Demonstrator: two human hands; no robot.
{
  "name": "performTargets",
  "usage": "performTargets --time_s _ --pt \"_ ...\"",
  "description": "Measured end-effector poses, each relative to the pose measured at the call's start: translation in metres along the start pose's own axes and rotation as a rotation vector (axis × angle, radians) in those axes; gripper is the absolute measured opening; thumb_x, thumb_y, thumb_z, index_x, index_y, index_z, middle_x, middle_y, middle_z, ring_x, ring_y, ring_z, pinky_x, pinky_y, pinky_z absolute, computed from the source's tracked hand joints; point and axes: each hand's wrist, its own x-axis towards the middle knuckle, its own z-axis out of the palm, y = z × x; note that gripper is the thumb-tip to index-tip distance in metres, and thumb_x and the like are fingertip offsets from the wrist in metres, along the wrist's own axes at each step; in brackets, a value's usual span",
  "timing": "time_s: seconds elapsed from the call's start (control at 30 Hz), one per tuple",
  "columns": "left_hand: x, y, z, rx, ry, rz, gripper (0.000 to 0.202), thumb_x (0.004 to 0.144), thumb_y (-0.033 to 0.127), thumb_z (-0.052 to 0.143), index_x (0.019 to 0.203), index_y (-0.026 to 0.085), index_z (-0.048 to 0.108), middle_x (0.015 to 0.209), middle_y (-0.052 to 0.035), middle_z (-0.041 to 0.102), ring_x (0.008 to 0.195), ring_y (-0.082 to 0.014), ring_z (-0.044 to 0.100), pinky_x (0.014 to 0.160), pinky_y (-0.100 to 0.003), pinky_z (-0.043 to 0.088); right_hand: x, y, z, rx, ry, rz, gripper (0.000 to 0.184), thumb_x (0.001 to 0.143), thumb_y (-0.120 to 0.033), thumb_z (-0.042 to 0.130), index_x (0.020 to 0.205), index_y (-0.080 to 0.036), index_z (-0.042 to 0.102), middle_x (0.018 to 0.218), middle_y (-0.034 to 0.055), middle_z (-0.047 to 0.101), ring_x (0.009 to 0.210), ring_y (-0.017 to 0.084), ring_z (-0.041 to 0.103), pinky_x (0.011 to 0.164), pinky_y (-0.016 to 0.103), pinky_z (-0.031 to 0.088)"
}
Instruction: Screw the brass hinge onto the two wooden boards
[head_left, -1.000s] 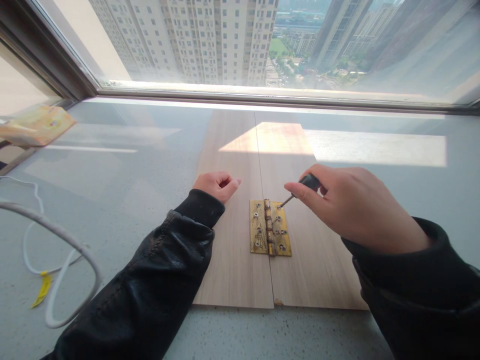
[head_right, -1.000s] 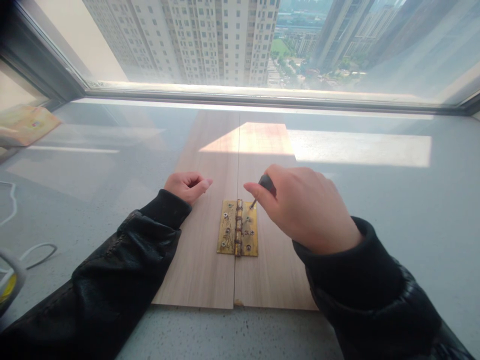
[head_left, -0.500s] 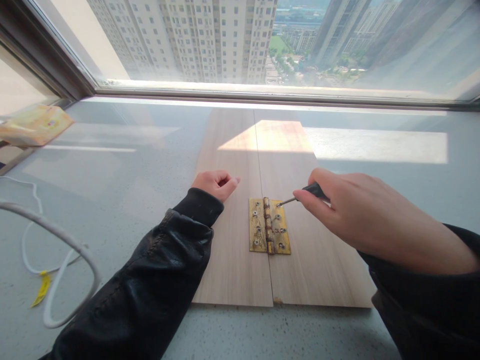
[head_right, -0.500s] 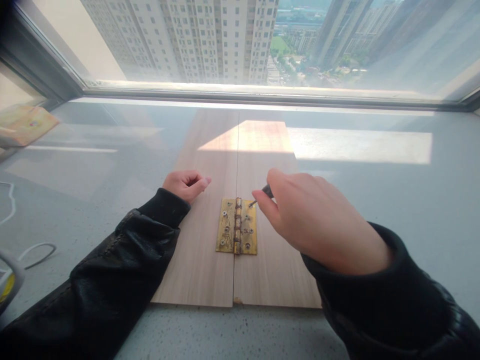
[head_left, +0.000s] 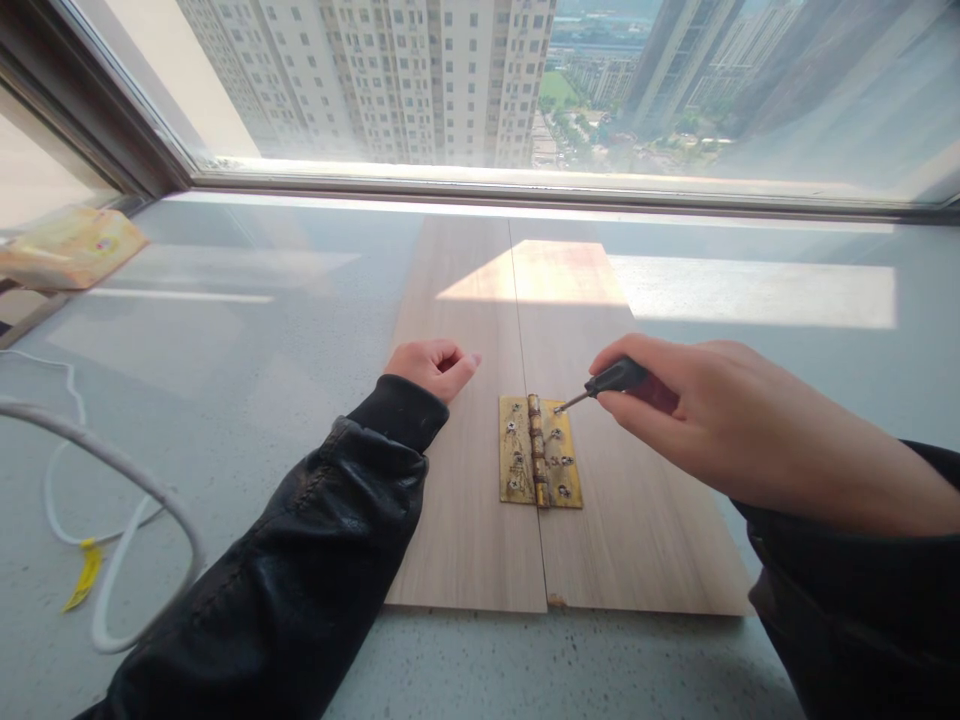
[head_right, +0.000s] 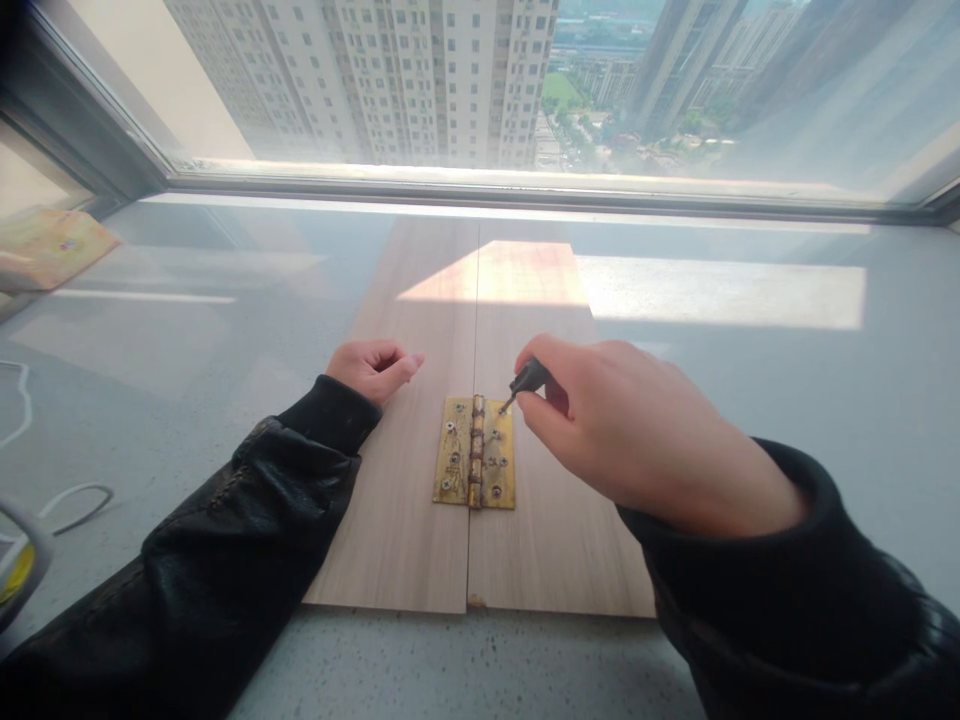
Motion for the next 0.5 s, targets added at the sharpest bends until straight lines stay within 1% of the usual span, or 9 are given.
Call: performTargets --time_s 0.07,0.1,0.17,0.2,0.23,0.27,0.33,0.4,0.5 --pt "0.0001 -0.0001 0.0000 -0.006 -0.001 -0.003 0.037 0.077 0.043 0.056 0.052 0.016 0.053 0.046 0.0057 0.035 0.047 -0.0076 0.032 0.050 -0.025 0.026 0.0001 0.0004 0.0011 -0.042 0.001 0.043 0.018 0.081 -0.038 0.046 0.092 -0.028 0.056 0.065 -0.0009 0.061 0.056 0.018 0.049 0.053 0.032 0.033" --pt "0.0001 -0.0003 0.0000 -0.008 -0.001 -0.005 0.037 0.077 0.043 0.056 0.052 0.016 0.053 0.046 0.0057 0.035 0.047 -0.0076 0.032 0.050 -0.025 0.026 0.0004 0.0002 0.0017 -0.071 0.012 0.063 0.021 0.082 -0.044 0.046 0.090 -0.027 0.055 0.065 -0.0004 0.060 0.055 0.018 0.049 0.053 0.032 0.032" --pt "0.0002 -0.0004 0.0001 -0.008 -0.003 -0.005 0.037 0.077 0.043 0.056 0.052 0.016 0.053 0.046 0.0058 0.035 0.047 -0.0075 0.032 0.050 -0.025 0.026 0.0012 -0.0006 0.0024 -0.144 0.042 0.121 0.037 0.083 -0.059 0.039 0.084 -0.026 0.054 0.065 0.0019 0.060 0.055 0.019 0.047 0.051 0.032 0.030" --pt "0.0002 -0.0005 0.0001 -0.006 -0.002 -0.004 0.037 0.077 0.043 0.056 0.052 0.016 0.053 0.046 0.0059 0.035 0.047 -0.0075 0.032 0.050 -0.024 0.026 0.0015 -0.0011 0.0025 -0.184 0.053 0.156 0.045 0.084 -0.065 0.033 0.080 -0.025 0.053 0.065 0.0033 0.059 0.054 0.019 0.046 0.050 0.032 0.028" --pt "0.0003 -0.0005 0.0002 -0.004 -0.001 -0.001 0.037 0.077 0.043 0.056 0.052 0.016 0.053 0.046 0.0059 0.035 0.047 -0.0074 0.032 0.050 -0.024 0.026 0.0018 -0.0016 0.0025 -0.222 0.059 0.191 0.051 0.085 -0.067 0.026 0.076 -0.024 0.051 0.064 0.0046 0.059 0.053 0.019 0.045 0.049 0.032 0.027" --pt "0.0003 -0.0005 0.0002 -0.001 0.000 0.000 0.037 0.077 0.043 0.055 0.052 0.016 0.053 0.046 0.0059 0.035 0.047 -0.0075 0.032 0.050 -0.024 0.026 0.0020 -0.0020 0.0023 -0.255 0.058 0.223 0.053 0.086 -0.067 0.021 0.072 -0.024 0.049 0.064 0.0055 0.058 0.052 0.019 0.043 0.049 0.032 0.025" --pt "0.0004 -0.0006 0.0003 0.000 0.001 0.001 0.037 0.077 0.042 0.055 0.052 0.016 0.053 0.046 0.0059 0.035 0.047 -0.0075 0.032 0.050 -0.024 0.026 0.0022 -0.0022 0.0021 -0.284 0.053 0.251 0.051 0.088 -0.062 0.020 0.069 -0.023 0.046 0.062 0.0061 0.056 0.051 0.019 0.042 0.049 0.032 0.024" --pt "0.0005 -0.0007 0.0005 0.000 0.000 -0.002 0.036 0.077 0.042 0.056 0.052 0.016 0.053 0.046 0.0060 0.035 0.047 -0.0074 0.032 0.050 -0.024 0.026 0.0022 -0.0016 0.0022 -0.267 0.050 0.206 0.044 0.089 -0.056 0.024 0.071 -0.023 0.045 0.062 0.0057 0.055 0.052 0.018 0.042 0.050 0.032 0.025" --pt "0.0008 -0.0012 0.0007 -0.003 -0.001 -0.004 0.036 0.077 0.042 0.056 0.052 0.016 0.053 0.046 0.0060 0.035 0.046 -0.0074 0.031 0.049 -0.024 0.026 0.0021 0.0014 0.0025 -0.209 0.021 0.086 0.035 0.090 -0.050 0.029 0.074 -0.022 0.044 0.061 0.0043 0.054 0.053 0.018 0.043 0.053 0.032 0.027"
